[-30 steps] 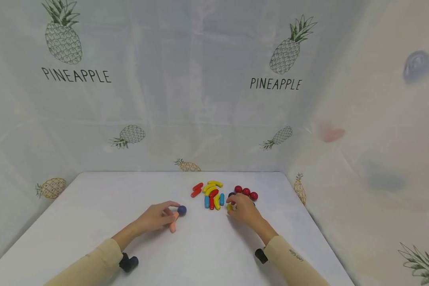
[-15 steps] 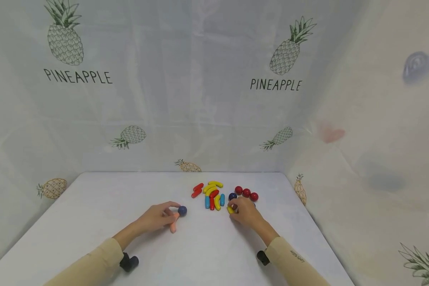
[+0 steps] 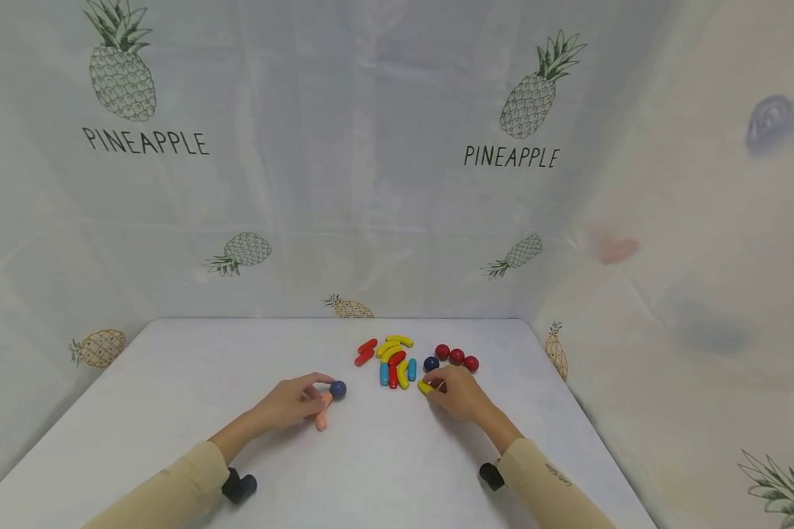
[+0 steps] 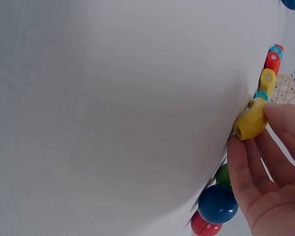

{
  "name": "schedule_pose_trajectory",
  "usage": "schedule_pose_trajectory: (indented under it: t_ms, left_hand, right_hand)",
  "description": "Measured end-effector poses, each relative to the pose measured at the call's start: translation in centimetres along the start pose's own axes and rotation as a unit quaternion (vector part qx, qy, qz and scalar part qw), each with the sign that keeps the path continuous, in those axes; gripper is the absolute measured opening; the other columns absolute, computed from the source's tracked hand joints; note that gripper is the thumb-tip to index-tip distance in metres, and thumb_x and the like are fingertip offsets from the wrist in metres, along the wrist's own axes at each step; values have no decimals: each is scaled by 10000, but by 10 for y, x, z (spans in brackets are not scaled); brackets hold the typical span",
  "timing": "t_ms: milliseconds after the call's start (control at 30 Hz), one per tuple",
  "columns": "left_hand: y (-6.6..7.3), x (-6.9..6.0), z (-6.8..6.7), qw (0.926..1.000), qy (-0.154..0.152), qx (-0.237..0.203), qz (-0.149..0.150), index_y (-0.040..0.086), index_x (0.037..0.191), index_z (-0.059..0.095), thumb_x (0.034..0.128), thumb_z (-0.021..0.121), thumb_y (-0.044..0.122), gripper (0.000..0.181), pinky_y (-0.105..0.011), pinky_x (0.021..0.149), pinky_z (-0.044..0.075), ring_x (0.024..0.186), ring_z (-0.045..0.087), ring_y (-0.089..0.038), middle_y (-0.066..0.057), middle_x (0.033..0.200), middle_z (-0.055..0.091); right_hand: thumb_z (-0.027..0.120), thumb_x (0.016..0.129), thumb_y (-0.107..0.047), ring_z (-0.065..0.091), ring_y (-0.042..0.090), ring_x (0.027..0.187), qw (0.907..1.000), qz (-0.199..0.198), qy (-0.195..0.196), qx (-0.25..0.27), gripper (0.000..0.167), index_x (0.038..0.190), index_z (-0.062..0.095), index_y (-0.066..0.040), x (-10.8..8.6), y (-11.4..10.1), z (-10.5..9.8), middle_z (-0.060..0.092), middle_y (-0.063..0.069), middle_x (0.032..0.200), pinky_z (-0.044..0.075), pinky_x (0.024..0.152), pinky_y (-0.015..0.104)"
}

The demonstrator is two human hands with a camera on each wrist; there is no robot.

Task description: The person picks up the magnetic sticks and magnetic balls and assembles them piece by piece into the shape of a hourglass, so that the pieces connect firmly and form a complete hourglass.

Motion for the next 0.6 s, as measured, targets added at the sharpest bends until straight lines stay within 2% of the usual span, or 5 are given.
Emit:
schedule_pose_trajectory:
  t_ms: [367,600]
  left_hand:
    - [0,1,-1,10000,20,40,-29,257,1395,663,996,750,261,409,-341,767,537,874,606,-145,29,1019,692]
    - [-1,2,-1,9999,13,104,-34,245,1398,658,1001,742,254,405,-338,756,541,873,610,-146,21,1035,695]
  right_hand:
    - [792,958,-115,599,109,844,9995,238,170,-77,209,1157,798,-180,3,10,-2,728,-56,982,559,755,217]
    - [795,942,-77,599,137,835,9996,175,216,28,221,1158,795,-119,3,8,-5,742,-9,992,562,735,231]
Point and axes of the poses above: each hand's wrist, its own x-axis towards the middle knuckle, its own z-axis out of the palm, y = z × x, the point moved 9 cm from there along x, towards the middle knuckle
